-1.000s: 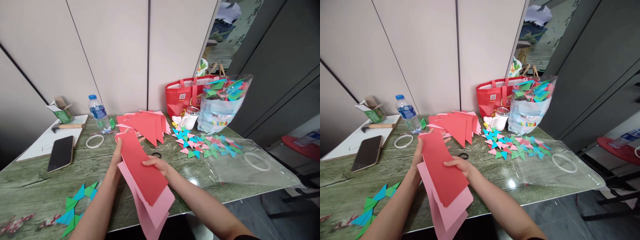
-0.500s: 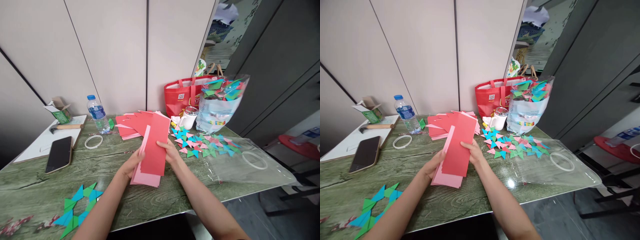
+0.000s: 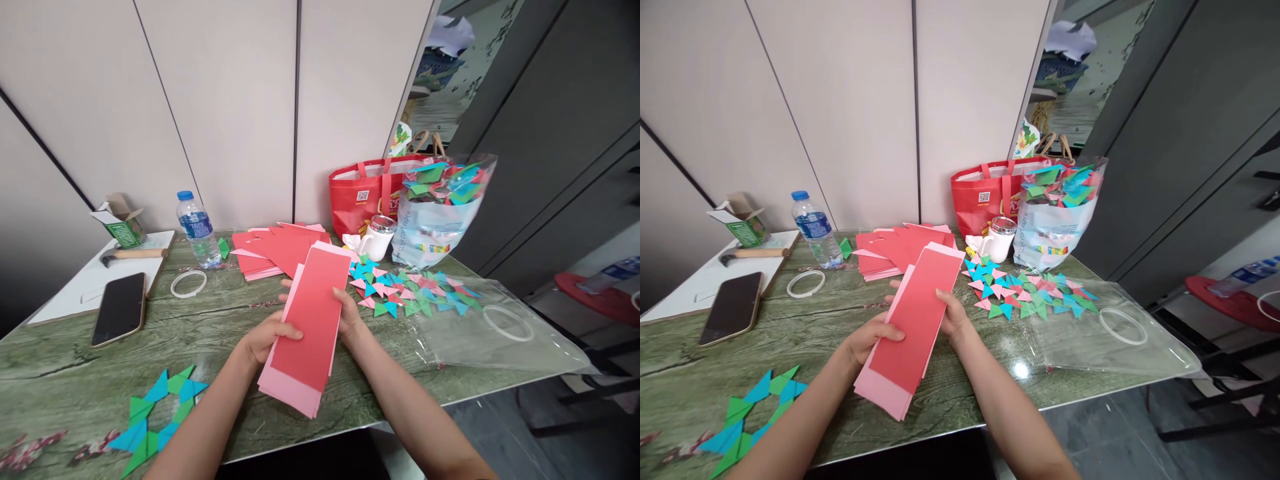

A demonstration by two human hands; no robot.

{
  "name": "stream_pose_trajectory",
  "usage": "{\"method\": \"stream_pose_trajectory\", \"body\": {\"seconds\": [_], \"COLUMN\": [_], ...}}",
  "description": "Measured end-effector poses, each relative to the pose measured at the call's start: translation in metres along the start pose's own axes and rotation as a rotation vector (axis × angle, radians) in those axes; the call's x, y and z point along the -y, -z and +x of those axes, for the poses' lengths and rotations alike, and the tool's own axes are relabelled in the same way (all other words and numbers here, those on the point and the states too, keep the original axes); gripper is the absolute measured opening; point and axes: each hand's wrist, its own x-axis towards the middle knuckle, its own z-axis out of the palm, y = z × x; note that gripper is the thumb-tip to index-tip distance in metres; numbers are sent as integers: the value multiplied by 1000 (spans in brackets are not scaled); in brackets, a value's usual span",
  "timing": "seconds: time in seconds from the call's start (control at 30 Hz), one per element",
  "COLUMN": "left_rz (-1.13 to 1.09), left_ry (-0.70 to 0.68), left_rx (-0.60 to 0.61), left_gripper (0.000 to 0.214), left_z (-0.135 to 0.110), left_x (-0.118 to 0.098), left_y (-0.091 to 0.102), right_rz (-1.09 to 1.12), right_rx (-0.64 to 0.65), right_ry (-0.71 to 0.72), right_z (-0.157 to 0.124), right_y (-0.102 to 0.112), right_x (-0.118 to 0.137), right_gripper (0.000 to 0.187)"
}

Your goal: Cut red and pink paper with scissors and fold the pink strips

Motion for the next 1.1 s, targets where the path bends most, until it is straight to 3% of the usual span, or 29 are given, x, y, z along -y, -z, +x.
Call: {"method": "stream_pose_trajectory", "body": {"seconds": [0.1, 0.27, 0.47, 0.53, 0.7, 0.87, 0.97, 1.1], "left_rz": [-42, -106, -286, -309, -383, -407, -361, -344], "left_ry": [0, -152, -278, -279, -320, -221, -142, -176], "left_rx": [-68, -319, -295, -319, -454, -491, -422, -307], "left_gripper": [30, 24, 43, 40, 30, 37, 36, 40], "left_z": [3, 17, 28, 30, 33, 29, 27, 24], "left_x": [1, -3, 8, 14, 16, 14, 16, 19], "left_y": [-2, 5, -1, -4, -4, -4, -3, 1], "right_rz": [99, 209, 73, -53, -296, -252, -256, -353], "right_rx": [52, -146, -387, -368, -179, -299, -358, -328], "right_ry": [-39, 103, 378, 428, 452, 572, 650, 686], "right_z": [0, 10, 15, 13, 9, 7, 5, 3], "right_y": [-7, 5, 13, 6, -10, -10, -8, -15], "right_x": [-4, 8, 20, 15, 3, 16, 25, 33], "right_gripper": [51, 37, 35, 42, 62, 63, 65, 67]}}
